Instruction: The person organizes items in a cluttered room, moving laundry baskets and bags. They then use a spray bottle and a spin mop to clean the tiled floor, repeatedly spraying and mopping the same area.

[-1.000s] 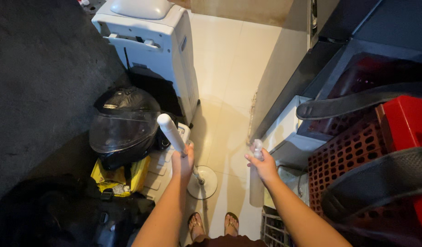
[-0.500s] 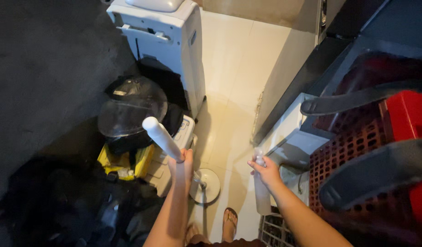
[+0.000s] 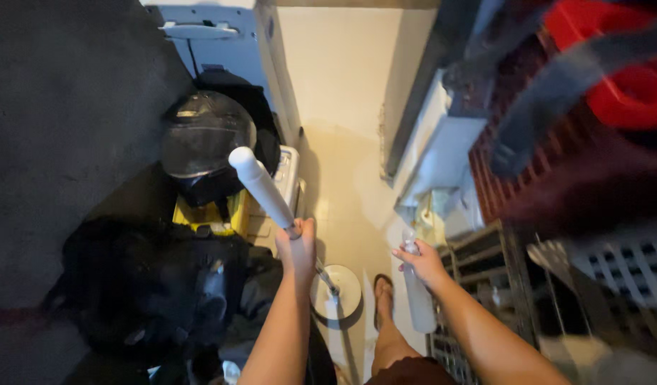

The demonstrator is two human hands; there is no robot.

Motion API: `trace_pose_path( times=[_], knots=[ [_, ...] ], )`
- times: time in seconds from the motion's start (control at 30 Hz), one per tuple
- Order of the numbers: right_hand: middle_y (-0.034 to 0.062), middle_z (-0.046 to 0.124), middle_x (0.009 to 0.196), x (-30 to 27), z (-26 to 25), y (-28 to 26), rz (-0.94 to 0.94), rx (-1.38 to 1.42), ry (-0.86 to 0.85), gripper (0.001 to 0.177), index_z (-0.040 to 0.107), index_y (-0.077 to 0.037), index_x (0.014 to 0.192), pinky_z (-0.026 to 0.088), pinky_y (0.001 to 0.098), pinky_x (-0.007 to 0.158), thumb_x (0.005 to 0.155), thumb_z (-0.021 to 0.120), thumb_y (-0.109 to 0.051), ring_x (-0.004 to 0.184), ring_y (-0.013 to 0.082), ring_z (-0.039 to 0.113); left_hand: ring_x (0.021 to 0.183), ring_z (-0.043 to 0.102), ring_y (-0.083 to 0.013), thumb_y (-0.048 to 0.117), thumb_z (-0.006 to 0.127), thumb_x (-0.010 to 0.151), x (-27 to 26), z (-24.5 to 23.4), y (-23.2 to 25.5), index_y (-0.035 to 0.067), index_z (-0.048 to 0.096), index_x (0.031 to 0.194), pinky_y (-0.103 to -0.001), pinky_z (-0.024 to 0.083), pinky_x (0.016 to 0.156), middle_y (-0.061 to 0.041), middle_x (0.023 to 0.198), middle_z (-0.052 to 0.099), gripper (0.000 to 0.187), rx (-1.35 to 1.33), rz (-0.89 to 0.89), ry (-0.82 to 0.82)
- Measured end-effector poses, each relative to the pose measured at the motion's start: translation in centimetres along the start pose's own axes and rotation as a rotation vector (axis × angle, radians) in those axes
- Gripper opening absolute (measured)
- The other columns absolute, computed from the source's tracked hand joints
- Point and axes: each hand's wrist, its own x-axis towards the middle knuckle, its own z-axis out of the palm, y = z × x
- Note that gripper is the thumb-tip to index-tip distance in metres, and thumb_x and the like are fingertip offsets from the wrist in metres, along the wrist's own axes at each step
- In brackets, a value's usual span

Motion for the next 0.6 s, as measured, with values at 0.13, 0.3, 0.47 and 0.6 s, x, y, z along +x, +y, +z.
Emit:
trace_pose_path(
  times=[0.13, 0.3, 0.47, 0.6],
  knots=[
    [-0.0012, 0.069, 0.085, -7.1, -1.3, 1.7, 0.03, 0.032, 0.018, 0.036, 0.067, -0.008, 0.103, 0.058, 0.0343, 0.056, 0.072, 0.084, -0.01, 0.07, 0.0131, 0.067, 0.05, 0.038, -0.0101, 0.013, 0.065, 0.086, -4.6, -1.6, 1.4, 0.01, 0.041, 0.057, -0.033, 0.032, 0.049, 0.003, 0.053, 0.04, 0.037, 0.024, -0.016, -0.038],
    [0.0034, 0.071, 0.082, -11.5, -3.5, 4.5, 0.094, 0.004, 0.057, 0.033, 0.069, 0.0, 0.099, 0.06, 0.0359, 0.056, 0.075, 0.087, -0.013, 0.065, 0.0167, 0.067, 0.05, 0.038, -0.0106, 0.011, 0.063, 0.086, -7.5, -1.6, 2.3, 0.008, 0.042, 0.056, -0.034, 0.031, 0.049, 0.003, 0.054, 0.041, 0.036, 0.048, -0.004, -0.073],
    [0.0045, 0.074, 0.083, -13.9, -4.7, 6.7, 0.235, -0.022, 0.093, 0.035, 0.069, -0.002, 0.1, 0.061, 0.0365, 0.057, 0.073, 0.088, -0.013, 0.063, 0.0198, 0.067, 0.052, 0.037, -0.0096, 0.012, 0.063, 0.087, -10.3, -1.7, 1.6, 0.007, 0.04, 0.06, -0.033, 0.032, 0.05, 0.002, 0.055, 0.039, 0.035, 0.011, 0.07, -0.097],
    [0.0045, 0.07, 0.085, -14.5, -4.9, 7.5, 0.19, -0.053, 0.054, 0.037, 0.068, -0.003, 0.102, 0.061, 0.0366, 0.057, 0.073, 0.089, -0.014, 0.066, 0.0175, 0.068, 0.051, 0.04, -0.0084, 0.012, 0.061, 0.087, -11.6, -2.3, 1.3, 0.007, 0.047, 0.059, -0.033, 0.032, 0.048, 0.003, 0.055, 0.044, 0.032, -0.025, 0.0, -0.084]
  ],
)
